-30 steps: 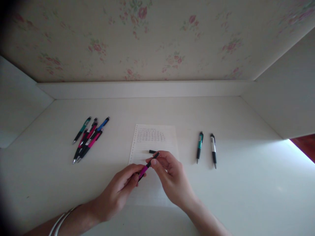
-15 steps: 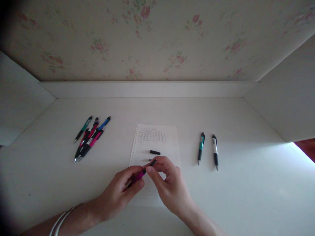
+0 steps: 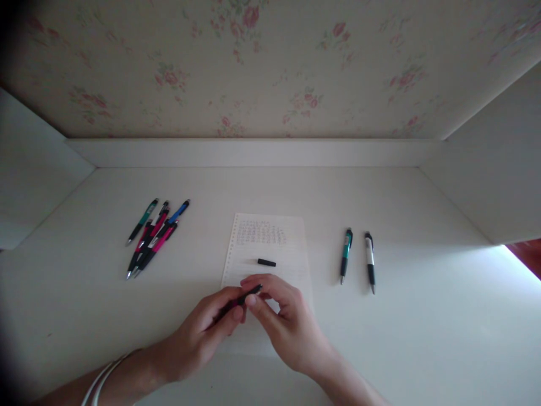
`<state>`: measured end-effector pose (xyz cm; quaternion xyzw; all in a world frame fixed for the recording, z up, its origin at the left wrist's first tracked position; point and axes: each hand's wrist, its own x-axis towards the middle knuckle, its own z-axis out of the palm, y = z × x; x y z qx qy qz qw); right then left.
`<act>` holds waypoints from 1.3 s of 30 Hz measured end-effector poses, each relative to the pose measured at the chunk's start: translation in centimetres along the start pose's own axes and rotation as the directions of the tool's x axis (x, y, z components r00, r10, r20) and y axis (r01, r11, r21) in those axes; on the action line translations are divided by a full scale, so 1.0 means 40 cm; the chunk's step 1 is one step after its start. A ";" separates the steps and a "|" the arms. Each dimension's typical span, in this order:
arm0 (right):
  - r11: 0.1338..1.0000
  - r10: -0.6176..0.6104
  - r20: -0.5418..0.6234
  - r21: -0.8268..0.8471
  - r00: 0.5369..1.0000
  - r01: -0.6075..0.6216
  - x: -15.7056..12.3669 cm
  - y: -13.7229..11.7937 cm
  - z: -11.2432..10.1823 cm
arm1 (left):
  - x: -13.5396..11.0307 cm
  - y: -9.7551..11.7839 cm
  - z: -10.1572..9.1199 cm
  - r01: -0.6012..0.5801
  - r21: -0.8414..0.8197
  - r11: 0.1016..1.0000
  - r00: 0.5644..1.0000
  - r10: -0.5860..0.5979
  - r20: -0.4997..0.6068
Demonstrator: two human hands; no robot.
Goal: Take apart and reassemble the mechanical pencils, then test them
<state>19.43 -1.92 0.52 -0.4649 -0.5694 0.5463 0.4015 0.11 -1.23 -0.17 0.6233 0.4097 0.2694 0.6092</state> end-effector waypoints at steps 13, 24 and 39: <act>0.996 -0.053 -0.078 -0.079 0.996 0.047 0.000 -0.001 0.005 | -0.009 0.008 0.007 -0.013 0.070 0.997 1.000 0.011 0.021; 0.999 -0.040 -0.071 -0.014 0.997 0.039 0.000 0.003 -0.006 | -0.015 0.000 0.005 -0.015 0.100 0.995 0.999 0.013 0.031; 0.996 -0.084 -0.157 -0.009 0.984 0.084 -0.011 0.017 0.001 | -0.014 -0.010 0.008 -0.007 0.104 0.995 1.000 0.005 0.023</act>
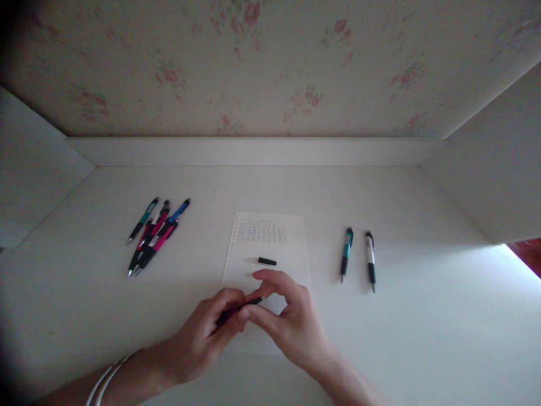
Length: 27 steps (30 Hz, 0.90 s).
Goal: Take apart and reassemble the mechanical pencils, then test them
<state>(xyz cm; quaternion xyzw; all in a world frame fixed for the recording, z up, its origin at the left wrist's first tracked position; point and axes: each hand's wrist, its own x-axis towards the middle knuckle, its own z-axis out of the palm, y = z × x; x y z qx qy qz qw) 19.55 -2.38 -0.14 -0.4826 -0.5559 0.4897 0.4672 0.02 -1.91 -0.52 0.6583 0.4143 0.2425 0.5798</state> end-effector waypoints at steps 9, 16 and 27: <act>0.997 -0.070 0.009 0.014 0.998 0.070 -0.001 0.005 -0.004 | 0.000 0.006 -0.004 0.012 0.002 1.000 0.999 -0.012 0.042; 0.995 -0.084 -0.134 0.037 0.987 0.089 0.008 -0.006 -0.030 | -0.005 -0.004 -0.007 0.036 -0.087 0.996 0.999 -0.037 -0.012; 0.925 -0.002 -0.261 -0.368 0.965 -0.098 0.058 0.016 -0.076 | 0.003 -0.017 -0.004 0.112 -0.343 0.933 0.986 -0.148 -0.079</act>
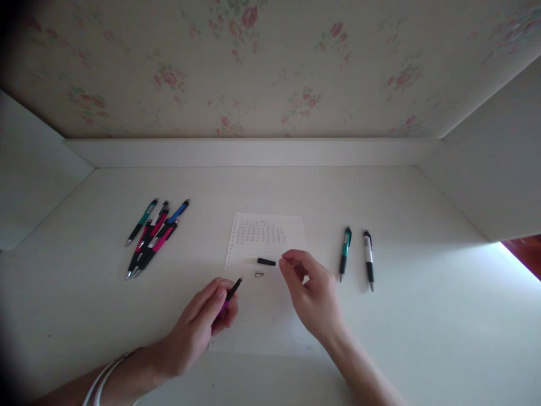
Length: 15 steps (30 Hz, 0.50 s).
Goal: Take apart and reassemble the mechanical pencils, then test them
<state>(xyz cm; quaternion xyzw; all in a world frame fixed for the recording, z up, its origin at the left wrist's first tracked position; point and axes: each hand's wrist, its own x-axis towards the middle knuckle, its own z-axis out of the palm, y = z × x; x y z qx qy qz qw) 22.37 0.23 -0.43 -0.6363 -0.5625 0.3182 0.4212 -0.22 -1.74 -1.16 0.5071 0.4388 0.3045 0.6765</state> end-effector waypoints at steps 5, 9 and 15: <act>0.893 -0.285 0.178 -0.308 0.942 0.328 -0.009 0.017 0.032 | 0.001 0.000 0.000 -0.027 0.004 1.000 1.000 0.027 -0.009; 0.844 -0.325 0.228 -0.367 0.918 0.390 -0.001 0.029 0.044 | -0.001 0.000 -0.002 0.032 0.019 0.999 0.999 -0.032 0.011; 0.947 -0.210 0.157 -0.212 0.965 0.241 0.004 0.029 0.036 | 0.001 -0.001 -0.002 -0.023 0.058 0.998 1.000 0.023 0.004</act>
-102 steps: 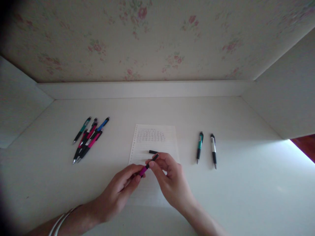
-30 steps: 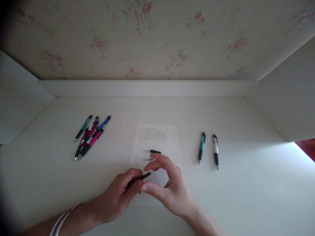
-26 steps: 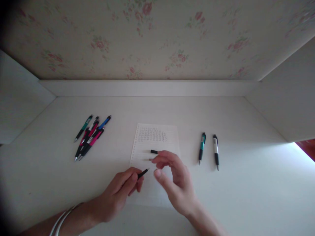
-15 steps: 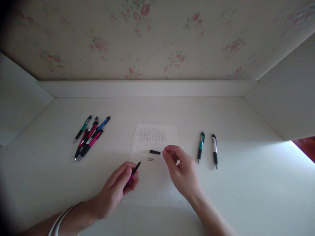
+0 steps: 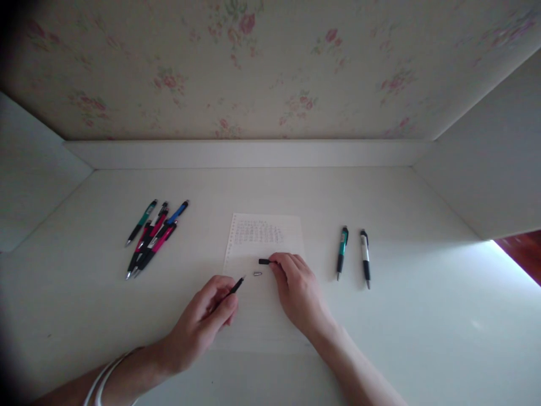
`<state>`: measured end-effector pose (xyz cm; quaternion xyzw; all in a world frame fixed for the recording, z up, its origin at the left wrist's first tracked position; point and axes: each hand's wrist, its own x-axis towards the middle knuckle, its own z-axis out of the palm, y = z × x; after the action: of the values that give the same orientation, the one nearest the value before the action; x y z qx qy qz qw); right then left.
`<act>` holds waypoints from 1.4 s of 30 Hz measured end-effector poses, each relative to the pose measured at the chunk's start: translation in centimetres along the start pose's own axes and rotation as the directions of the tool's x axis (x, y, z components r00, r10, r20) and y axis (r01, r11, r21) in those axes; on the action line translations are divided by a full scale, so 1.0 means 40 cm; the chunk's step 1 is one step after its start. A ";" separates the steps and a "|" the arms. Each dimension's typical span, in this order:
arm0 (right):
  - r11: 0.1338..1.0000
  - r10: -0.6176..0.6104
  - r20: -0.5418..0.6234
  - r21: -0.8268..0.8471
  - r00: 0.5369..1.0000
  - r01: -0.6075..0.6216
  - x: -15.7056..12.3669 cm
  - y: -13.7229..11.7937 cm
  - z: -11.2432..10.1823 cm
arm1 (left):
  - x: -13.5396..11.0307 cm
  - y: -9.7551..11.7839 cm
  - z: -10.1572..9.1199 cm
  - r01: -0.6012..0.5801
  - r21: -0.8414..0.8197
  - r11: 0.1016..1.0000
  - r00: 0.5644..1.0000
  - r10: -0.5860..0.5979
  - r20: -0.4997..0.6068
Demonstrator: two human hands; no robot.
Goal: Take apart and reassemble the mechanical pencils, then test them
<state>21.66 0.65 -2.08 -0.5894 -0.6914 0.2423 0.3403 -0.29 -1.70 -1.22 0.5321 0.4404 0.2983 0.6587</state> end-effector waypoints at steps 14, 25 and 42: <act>0.764 0.292 -0.010 0.604 0.956 -0.227 0.003 -0.017 -0.008 | 0.000 0.004 0.001 0.018 -0.021 1.000 0.999 -0.017 0.042; 0.611 0.332 0.119 0.729 0.936 -0.309 -0.003 -0.034 -0.014 | -0.002 0.008 -0.003 0.049 -0.019 0.999 0.998 -0.048 0.050; 0.460 0.128 0.131 0.870 0.983 -0.176 -0.035 -0.067 -0.019 | 0.001 0.021 -0.004 -0.064 0.157 0.986 0.996 0.053 0.072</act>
<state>20.58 -1.28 0.13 -0.3849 -0.4221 0.6050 0.5547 -0.34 -1.39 -0.41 0.6052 0.4245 0.2633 0.6198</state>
